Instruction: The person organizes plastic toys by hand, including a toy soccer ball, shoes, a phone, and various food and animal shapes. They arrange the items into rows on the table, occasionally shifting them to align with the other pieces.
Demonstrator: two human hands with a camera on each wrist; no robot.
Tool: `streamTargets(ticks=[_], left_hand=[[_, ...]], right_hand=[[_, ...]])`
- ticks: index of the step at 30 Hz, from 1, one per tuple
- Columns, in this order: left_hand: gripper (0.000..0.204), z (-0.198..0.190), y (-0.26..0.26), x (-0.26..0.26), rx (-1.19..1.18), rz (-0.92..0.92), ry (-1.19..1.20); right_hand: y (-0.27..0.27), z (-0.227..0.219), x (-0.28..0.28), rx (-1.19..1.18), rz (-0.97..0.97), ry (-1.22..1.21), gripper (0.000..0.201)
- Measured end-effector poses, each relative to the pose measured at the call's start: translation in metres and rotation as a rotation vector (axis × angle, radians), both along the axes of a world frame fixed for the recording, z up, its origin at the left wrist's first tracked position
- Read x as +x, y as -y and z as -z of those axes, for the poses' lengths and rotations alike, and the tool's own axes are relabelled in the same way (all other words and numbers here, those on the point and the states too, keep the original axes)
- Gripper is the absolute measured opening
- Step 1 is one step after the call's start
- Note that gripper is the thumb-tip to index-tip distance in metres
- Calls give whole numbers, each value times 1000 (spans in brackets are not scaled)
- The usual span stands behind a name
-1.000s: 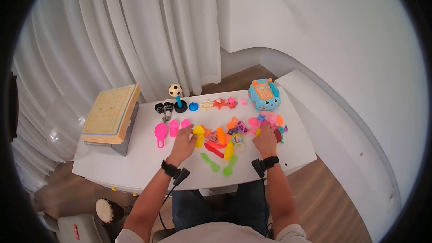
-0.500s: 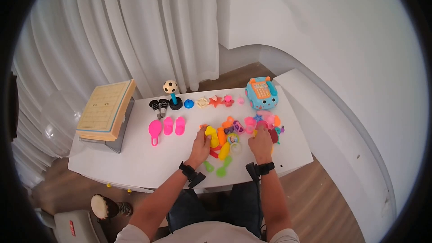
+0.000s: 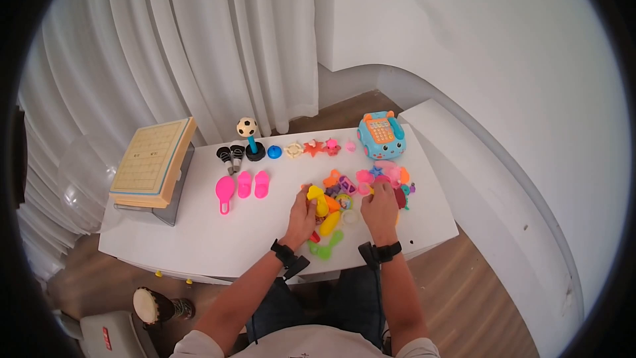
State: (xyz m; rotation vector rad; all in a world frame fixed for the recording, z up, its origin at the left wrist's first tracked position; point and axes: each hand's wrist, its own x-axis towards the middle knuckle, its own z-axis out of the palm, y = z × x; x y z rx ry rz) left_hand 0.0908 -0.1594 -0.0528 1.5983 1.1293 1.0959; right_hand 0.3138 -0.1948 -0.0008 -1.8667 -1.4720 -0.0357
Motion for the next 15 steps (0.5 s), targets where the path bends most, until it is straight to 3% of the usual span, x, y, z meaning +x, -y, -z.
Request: streamTargets(ticks=[10, 13, 15], left_hand=[[49, -5, 6, 7, 180, -22, -29], [50, -6, 8, 10, 63, 15, 60], [50, -4, 8, 10, 118, 4, 21]], right_hand=[[3, -42, -10, 224, -117, -63, 11], [4, -53, -16, 252, -162, -166, 10], [2, -54, -19, 307, -199, -214, 12]])
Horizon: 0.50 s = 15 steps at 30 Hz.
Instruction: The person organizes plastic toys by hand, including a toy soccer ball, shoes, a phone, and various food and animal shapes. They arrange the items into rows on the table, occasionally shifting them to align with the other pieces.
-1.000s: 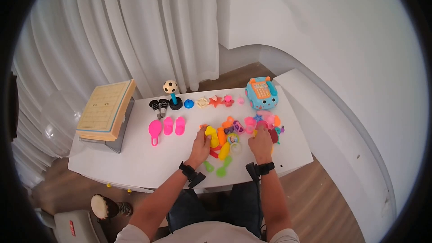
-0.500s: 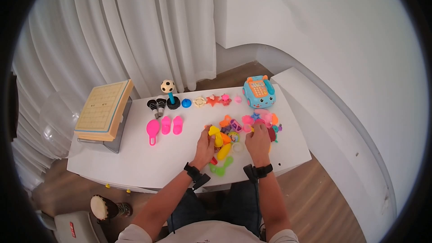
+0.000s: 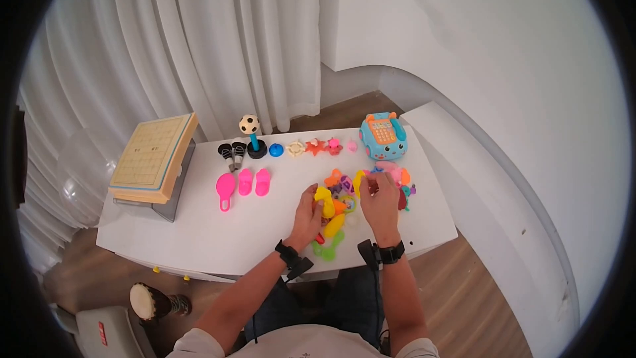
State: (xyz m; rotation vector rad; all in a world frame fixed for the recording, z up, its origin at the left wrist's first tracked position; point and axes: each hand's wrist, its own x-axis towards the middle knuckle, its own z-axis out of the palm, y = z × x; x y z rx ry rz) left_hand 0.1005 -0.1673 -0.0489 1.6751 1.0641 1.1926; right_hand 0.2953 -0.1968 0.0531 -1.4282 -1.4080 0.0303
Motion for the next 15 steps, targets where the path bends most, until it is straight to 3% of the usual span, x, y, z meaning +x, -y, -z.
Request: streamTargets(ticks=[5, 7, 11, 13, 15], left_hand=[[42, 3, -2, -3, 97, -45, -35], [27, -2, -7, -11, 313, -122, -113], [12, -48, -36, -48, 211, -175, -84], [16, -54, -66, -70, 180, -231, -164], [17, -58, -92, -86, 165, -239, -223]], right_hand=[[-9, -10, -8, 7, -53, -79, 10], [-19, -17, -10, 34, -74, -78, 11], [-61, -10, -8, -6, -242, -148, 13], [-83, -11, -13, -16, -333, -233, 14], [-102, -16, -29, -222, -403, -291, 17]])
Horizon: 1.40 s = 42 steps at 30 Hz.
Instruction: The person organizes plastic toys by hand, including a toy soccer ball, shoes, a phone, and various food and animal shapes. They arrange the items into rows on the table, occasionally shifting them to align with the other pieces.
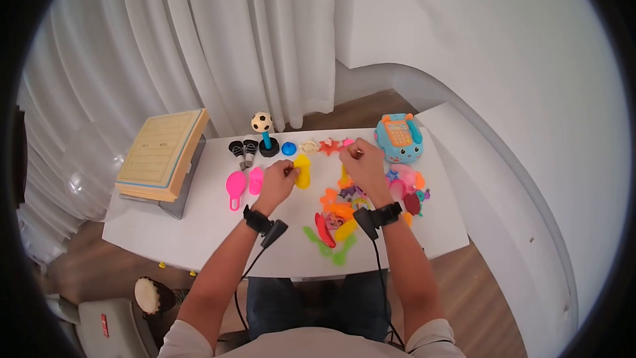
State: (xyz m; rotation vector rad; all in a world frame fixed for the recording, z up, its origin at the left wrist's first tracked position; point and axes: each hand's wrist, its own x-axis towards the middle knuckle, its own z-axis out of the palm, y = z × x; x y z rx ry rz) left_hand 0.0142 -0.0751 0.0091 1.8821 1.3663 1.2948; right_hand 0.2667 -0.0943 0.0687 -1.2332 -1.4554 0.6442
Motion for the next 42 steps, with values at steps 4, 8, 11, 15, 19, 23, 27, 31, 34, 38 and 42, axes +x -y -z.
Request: streamTargets(ticks=[4, 8, 11, 15, 19, 23, 27, 31, 34, 38, 42], left_hand=[[20, 24, -41, -6, -153, 2, -335], [17, 27, -37, 5, -180, -49, -494], [21, 13, -28, 13, -240, -109, -542], [25, 0, 8, 14, -50, -101, -590], [44, 27, 43, 10, 77, 115, -608], [54, 43, 56, 12, 92, 78, -682], [60, 44, 54, 14, 73, 56, -618], [61, 43, 52, 14, 30, 16, -595], [62, 43, 52, 14, 49, 4, -612], [66, 30, 66, 12, 133, -46, -683], [67, 21, 77, -10, 6, -128, -674]], right_hand=[[-39, 13, -27, -220, -142, -97, 29], [-71, 50, -33, -409, -186, 241, 33], [-84, 72, -39, -382, -166, 295, 33], [-83, 73, -43, -400, -160, 326, 29], [-67, 78, -37, -26, -38, 539, 16], [-18, 68, -29, 139, -117, 768, 28], [12, 64, -37, 33, -218, 947, 44], [9, 70, -47, 78, -264, 922, 50], [6, 70, -50, 49, -291, 911, 52], [8, 70, -48, 55, -320, 869, 54], [8, 73, -45, 180, -272, 874, 47]])
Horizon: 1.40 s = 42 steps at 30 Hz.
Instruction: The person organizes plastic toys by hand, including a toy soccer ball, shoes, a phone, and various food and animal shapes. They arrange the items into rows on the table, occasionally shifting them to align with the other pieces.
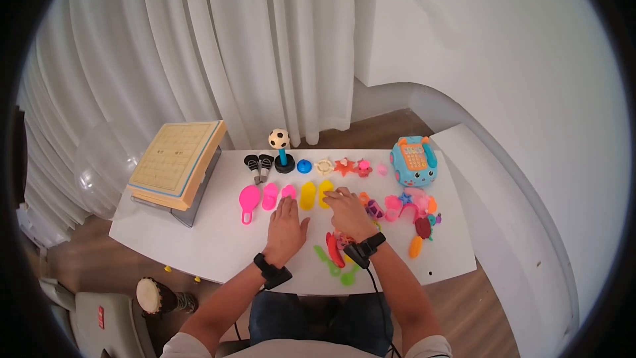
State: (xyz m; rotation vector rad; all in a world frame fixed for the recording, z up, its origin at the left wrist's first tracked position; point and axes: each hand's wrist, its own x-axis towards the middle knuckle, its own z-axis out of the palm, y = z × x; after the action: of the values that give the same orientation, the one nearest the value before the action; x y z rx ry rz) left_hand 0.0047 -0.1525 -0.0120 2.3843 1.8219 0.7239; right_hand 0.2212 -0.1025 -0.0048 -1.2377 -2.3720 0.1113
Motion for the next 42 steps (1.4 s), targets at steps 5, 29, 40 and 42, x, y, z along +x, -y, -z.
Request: streamTargets(ticks=[5, 29, 40, 42], left_hand=[[69, 21, -3, -12, -40, -42, -15], [67, 4, 4, 1, 28, 101, 46], [69, 24, 55, 42, -76, 436, 191], [71, 28, 62, 43, -70, 438, 124]], right_hand=[[0, 2, -9, -51, 20, 62, 47], [12, -20, 17, 22, 40, -172, 45], [-7, 8, 74, -92, 147, 24, 41], [-6, 8, 72, -201, 126, 54, 43]])
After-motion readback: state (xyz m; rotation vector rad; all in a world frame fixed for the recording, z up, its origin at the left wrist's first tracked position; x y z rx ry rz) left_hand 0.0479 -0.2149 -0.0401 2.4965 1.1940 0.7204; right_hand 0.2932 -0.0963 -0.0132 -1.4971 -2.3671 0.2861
